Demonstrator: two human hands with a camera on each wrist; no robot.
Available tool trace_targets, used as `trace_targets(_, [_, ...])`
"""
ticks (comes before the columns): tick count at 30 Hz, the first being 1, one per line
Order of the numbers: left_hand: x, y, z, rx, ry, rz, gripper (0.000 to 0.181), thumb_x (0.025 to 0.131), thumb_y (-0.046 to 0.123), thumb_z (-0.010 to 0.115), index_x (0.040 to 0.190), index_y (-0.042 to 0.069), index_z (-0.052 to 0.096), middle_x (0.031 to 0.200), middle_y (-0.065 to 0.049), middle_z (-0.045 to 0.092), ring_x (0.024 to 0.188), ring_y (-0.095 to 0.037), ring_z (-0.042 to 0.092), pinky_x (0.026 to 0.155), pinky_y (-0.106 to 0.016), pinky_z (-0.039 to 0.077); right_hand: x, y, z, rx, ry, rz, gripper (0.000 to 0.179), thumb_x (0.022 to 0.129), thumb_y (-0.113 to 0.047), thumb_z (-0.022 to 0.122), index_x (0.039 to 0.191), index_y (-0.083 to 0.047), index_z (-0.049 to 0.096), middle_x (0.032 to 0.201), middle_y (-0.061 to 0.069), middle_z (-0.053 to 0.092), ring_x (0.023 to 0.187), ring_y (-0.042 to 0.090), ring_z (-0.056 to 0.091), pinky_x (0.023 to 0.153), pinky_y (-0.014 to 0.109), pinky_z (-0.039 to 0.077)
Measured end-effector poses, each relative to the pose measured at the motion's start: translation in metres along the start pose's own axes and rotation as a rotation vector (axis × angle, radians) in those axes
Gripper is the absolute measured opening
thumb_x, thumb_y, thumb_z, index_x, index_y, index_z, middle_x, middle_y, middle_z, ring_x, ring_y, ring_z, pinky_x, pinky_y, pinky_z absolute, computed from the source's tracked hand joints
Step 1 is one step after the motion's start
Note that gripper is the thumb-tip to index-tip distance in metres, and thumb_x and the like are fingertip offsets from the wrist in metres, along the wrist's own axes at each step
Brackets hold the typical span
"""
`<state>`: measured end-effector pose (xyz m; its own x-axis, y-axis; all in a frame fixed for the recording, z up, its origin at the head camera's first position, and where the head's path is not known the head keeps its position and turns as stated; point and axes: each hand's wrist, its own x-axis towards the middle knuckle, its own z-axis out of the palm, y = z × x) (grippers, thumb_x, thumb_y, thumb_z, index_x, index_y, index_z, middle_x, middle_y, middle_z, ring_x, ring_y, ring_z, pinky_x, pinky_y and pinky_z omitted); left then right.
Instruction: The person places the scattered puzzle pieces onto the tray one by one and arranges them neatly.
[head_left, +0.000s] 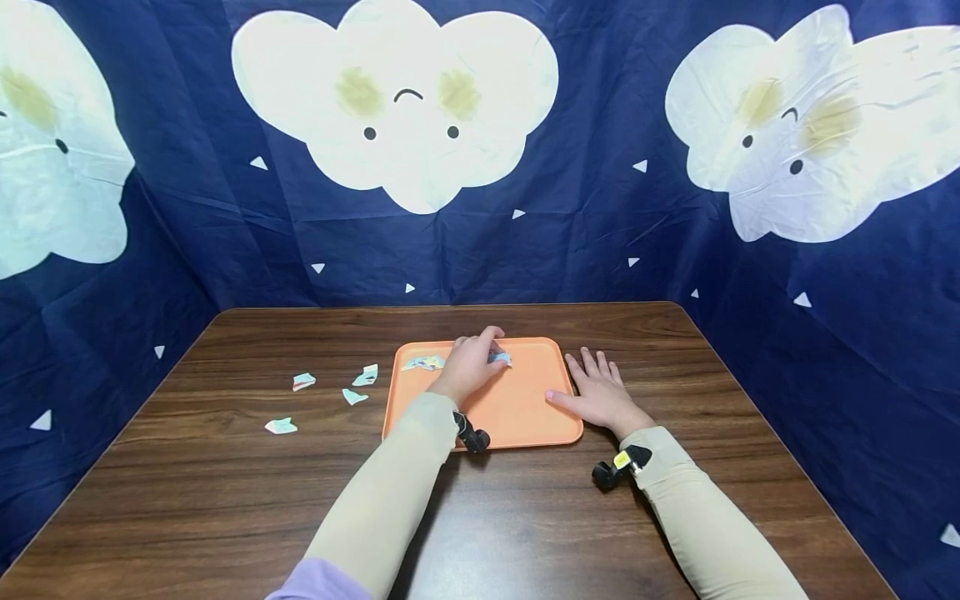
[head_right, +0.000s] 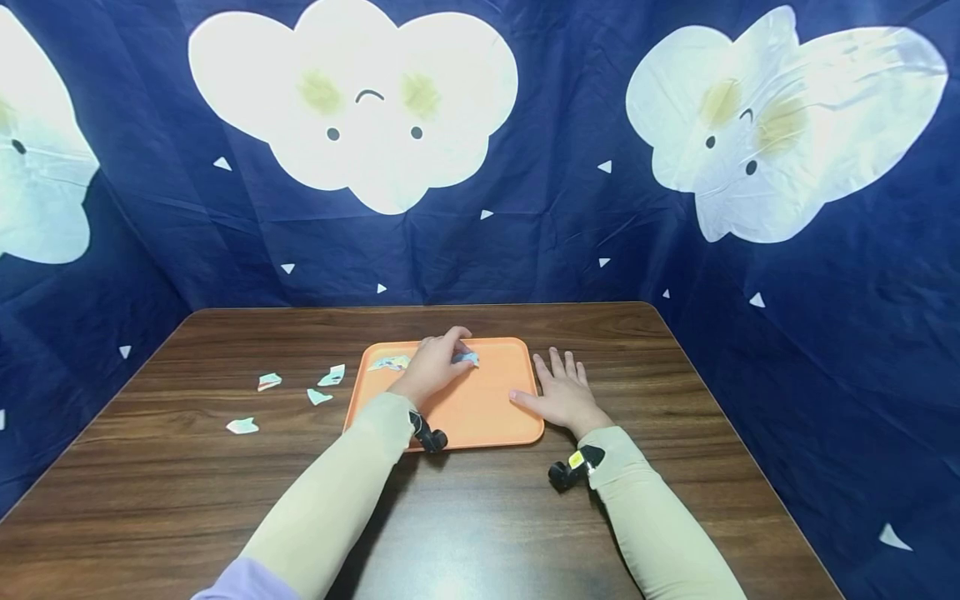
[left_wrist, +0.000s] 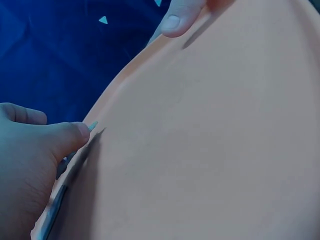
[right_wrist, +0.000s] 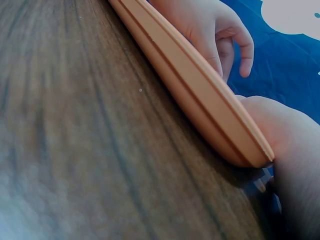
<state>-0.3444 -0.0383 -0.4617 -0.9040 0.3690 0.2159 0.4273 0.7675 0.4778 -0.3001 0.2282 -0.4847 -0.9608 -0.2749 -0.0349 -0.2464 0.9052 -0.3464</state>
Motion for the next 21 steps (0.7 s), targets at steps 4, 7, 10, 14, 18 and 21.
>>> trace_targets(4, [0.0001,0.0004,0.0025,-0.007,-0.001,-0.003,0.051,0.096,0.028,0.071,0.140,0.011,0.050,0.111,0.001,0.073,0.102,-0.017,0.068,0.112,-0.044,0.032,-0.0002,0.0001,-0.0005,0.001,-0.003,-0.001,0.106,0.088,-0.083,0.041,0.162,-0.010,0.022,0.167,0.023,0.006,0.152,0.047,-0.003,0.119,0.064,0.000])
trace_targets(7, [0.0008,0.0002,0.0044,0.013,-0.007,-0.011,0.051,0.096,0.029,0.071,0.139,0.012,0.050,0.112,0.003,0.073,0.103,-0.015,0.068,0.112,-0.044,0.032,-0.0004,-0.0001,-0.0007,0.002,-0.005,0.001,0.106,0.088,-0.083,0.041,0.162,-0.010,0.022,0.167,0.023,0.006,0.152,0.046,-0.003,0.119,0.064,-0.001])
trace_targets(10, [0.0015,0.0009,0.0050,0.040,-0.018,-0.023,0.052,0.096,0.030,0.071,0.140,0.014,0.050,0.115,0.004,0.073,0.106,-0.014,0.067,0.112,-0.043,0.031,-0.0013,-0.0012,-0.0015,0.003,-0.002,0.003,0.106,0.088,-0.083,0.041,0.161,-0.010,0.022,0.167,0.023,0.007,0.152,0.046,-0.003,0.119,0.064,0.000])
trace_targets(14, [0.0012,0.0030,0.0036,0.061,-0.031,-0.040,0.052,0.095,0.030,0.073,0.139,0.014,0.050,0.117,0.005,0.073,0.110,-0.015,0.066,0.113,-0.043,0.031,-0.0015,-0.0014,-0.0020,-0.001,-0.004,0.003,0.106,0.087,-0.083,0.041,0.161,-0.010,0.022,0.167,0.023,0.007,0.152,0.046,-0.002,0.119,0.063,0.000])
trace_targets(18, [0.0005,0.0030,0.0031,0.071,-0.027,-0.044,0.052,0.094,0.032,0.073,0.138,0.013,0.052,0.116,0.003,0.073,0.109,-0.017,0.067,0.113,-0.044,0.032,-0.0010,-0.0008,-0.0016,-0.003,-0.006,0.001,0.106,0.087,-0.083,0.040,0.161,-0.010,0.022,0.167,0.023,0.007,0.152,0.046,-0.002,0.119,0.064,0.000])
trace_targets(21, [0.0002,0.0014,0.0041,0.077,-0.017,-0.047,0.054,0.094,0.034,0.073,0.138,0.012,0.052,0.115,0.002,0.072,0.107,-0.018,0.067,0.112,-0.045,0.034,-0.0010,-0.0007,-0.0014,0.001,-0.005,0.001,0.106,0.088,-0.083,0.040,0.161,-0.009,0.022,0.167,0.023,0.007,0.152,0.047,-0.003,0.119,0.064,-0.001])
